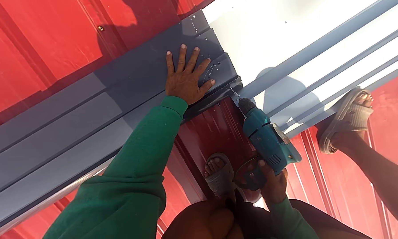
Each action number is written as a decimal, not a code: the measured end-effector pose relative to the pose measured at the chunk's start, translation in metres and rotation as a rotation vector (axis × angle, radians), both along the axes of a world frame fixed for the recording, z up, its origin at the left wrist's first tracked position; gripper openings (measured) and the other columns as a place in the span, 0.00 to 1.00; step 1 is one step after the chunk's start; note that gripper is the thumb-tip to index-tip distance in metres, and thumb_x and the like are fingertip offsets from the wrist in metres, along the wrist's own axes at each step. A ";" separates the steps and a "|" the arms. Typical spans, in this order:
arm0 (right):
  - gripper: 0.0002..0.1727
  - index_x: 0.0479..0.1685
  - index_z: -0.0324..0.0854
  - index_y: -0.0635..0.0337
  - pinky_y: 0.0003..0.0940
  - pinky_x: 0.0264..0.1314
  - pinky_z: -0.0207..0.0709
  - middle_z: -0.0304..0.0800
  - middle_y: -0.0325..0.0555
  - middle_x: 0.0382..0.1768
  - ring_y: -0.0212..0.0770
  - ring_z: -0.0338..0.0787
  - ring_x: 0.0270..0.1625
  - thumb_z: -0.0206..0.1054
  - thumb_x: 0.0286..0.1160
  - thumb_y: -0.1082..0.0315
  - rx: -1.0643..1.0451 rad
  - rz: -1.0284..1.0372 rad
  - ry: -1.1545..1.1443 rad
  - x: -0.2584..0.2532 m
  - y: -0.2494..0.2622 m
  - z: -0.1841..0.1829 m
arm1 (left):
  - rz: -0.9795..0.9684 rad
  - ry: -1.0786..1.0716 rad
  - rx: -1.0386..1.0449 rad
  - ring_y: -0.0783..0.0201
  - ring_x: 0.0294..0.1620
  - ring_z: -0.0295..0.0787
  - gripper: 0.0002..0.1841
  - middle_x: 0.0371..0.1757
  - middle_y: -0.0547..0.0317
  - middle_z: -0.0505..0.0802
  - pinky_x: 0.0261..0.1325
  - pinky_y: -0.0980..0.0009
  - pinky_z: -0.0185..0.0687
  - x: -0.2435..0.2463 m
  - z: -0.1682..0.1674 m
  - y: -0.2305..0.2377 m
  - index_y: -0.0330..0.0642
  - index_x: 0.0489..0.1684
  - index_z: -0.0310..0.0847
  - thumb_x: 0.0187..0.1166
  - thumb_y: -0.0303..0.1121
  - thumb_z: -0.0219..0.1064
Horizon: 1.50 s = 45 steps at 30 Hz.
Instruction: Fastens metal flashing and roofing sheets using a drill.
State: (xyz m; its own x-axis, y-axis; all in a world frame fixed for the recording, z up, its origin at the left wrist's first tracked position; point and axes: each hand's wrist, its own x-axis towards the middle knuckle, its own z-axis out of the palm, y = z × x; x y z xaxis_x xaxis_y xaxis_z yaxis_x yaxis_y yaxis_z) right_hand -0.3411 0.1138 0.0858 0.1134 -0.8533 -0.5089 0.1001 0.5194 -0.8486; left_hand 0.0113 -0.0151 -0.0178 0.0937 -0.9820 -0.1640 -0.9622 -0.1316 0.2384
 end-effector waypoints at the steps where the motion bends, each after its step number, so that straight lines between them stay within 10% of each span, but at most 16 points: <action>1: 0.29 0.59 0.77 0.71 0.40 0.39 0.91 0.93 0.58 0.43 0.45 0.93 0.34 0.77 0.72 0.54 0.018 -0.024 -0.025 0.002 0.001 -0.002 | -0.002 -0.004 0.002 0.42 0.98 0.33 0.42 0.98 0.61 0.54 0.89 0.27 0.18 0.000 0.000 0.000 0.72 0.92 0.59 0.79 0.77 0.36; 30: 0.30 0.57 0.75 0.68 0.44 0.34 0.91 0.89 0.57 0.36 0.46 0.91 0.28 0.78 0.69 0.53 0.120 -0.228 -0.157 0.043 0.017 -0.008 | -0.023 -0.026 -0.003 0.39 0.98 0.29 0.42 0.98 0.57 0.51 0.88 0.25 0.15 -0.002 -0.001 0.000 0.68 0.93 0.58 0.80 0.76 0.36; 45: 0.26 0.55 0.73 0.72 0.43 0.35 0.93 0.91 0.52 0.34 0.46 0.93 0.30 0.76 0.68 0.62 -0.102 -0.081 0.203 0.039 0.018 -0.013 | -0.027 -0.014 0.002 0.40 0.98 0.29 0.43 0.98 0.57 0.50 0.88 0.25 0.14 -0.003 0.001 0.001 0.66 0.93 0.57 0.81 0.76 0.36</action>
State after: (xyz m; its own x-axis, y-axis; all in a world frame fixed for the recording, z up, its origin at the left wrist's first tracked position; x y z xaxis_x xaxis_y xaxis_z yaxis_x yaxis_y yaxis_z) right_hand -0.3019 0.1322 0.0730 -0.0537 -0.9037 -0.4249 -0.0399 0.4271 -0.9033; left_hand 0.0087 -0.0144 -0.0171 0.0690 -0.9838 -0.1652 -0.9688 -0.1056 0.2242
